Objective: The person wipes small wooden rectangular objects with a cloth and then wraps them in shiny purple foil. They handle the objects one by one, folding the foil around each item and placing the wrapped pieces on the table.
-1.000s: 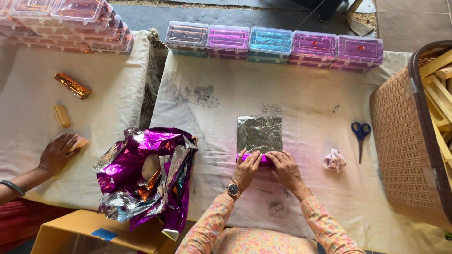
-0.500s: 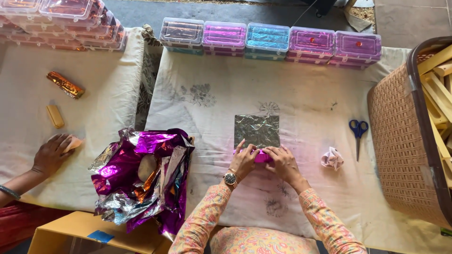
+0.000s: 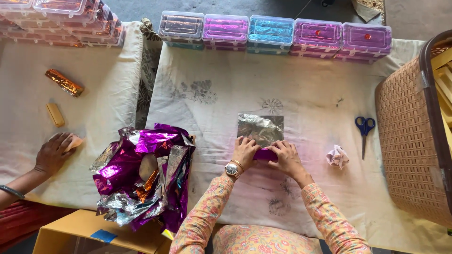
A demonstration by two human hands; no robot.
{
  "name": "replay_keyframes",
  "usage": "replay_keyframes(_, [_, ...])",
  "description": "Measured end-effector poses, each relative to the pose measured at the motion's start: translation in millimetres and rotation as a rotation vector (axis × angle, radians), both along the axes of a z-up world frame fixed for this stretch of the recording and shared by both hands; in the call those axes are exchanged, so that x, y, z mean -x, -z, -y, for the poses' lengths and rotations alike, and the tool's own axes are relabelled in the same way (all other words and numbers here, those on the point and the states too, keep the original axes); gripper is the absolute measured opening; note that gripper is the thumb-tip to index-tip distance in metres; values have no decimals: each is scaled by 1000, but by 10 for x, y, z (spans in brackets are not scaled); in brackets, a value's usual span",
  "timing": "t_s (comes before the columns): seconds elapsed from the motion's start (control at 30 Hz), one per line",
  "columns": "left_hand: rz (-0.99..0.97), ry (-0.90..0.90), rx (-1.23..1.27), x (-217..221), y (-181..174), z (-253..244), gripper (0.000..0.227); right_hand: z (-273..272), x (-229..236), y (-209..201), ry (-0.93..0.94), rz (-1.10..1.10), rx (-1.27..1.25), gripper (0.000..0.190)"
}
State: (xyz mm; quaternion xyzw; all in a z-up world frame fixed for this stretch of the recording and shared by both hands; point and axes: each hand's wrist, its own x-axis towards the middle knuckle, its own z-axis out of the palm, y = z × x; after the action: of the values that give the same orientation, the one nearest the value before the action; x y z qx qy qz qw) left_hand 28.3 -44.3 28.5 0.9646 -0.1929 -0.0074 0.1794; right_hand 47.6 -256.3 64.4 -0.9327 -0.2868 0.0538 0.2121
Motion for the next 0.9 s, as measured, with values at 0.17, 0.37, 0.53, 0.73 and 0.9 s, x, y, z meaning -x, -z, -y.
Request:
replay_keyframes(0.17, [-68,-50,36,-12,131,-117,59,61,-47,92,15,-30,-37,60])
replay_keyframes(0.37, [-458,-316,218,-124,596,-307,54,84,-45,71,64,-102,23,63])
replay_keyframes(0.53, [167,-465,427,-207,-186,-318,111,94,-24,126,77,-72,-53,54])
replay_keyframes(0.73, [-255,-619,706,-452,247,-408,103,97,2,257,83,13,-154,54])
replay_keyframes(0.9, [-72,-407,329,-351,-122,-391,37,133,6,187,91,6,-199,57])
